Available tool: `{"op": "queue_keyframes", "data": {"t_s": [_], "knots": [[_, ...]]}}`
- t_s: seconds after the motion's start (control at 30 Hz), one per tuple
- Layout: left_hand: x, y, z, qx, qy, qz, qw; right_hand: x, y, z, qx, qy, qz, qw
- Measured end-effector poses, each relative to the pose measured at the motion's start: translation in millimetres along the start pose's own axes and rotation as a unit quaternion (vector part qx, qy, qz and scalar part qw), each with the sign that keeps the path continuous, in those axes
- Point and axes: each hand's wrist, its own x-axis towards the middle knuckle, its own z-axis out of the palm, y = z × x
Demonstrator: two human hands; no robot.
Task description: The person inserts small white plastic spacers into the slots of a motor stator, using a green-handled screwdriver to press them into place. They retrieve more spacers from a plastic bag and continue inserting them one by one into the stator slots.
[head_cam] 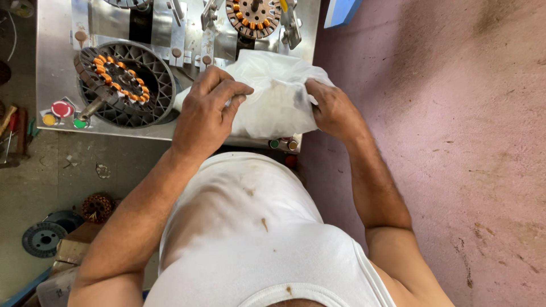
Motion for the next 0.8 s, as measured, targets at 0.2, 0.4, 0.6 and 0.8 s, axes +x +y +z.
{"op": "queue_keyframes", "data": {"t_s": [0.2, 0.4, 0.6, 0.8], "knots": [[-5, -9, 11, 0.169, -0.039, 0.02, 0.985, 22, 8, 39, -0.029, -0.098, 0.044, 0.994], [-6, -14, 21, 0.241, -0.056, -0.021, 0.969, 51, 39, 81, -0.112, -0.183, -0.108, 0.971], [-11, -19, 21, 0.212, -0.015, -0.052, 0.976, 65, 36, 114, -0.086, -0.15, -0.196, 0.965], [-19, -30, 21, 0.201, 0.015, -0.053, 0.978, 59, 36, 101, -0.117, -0.132, -0.228, 0.957]]}}
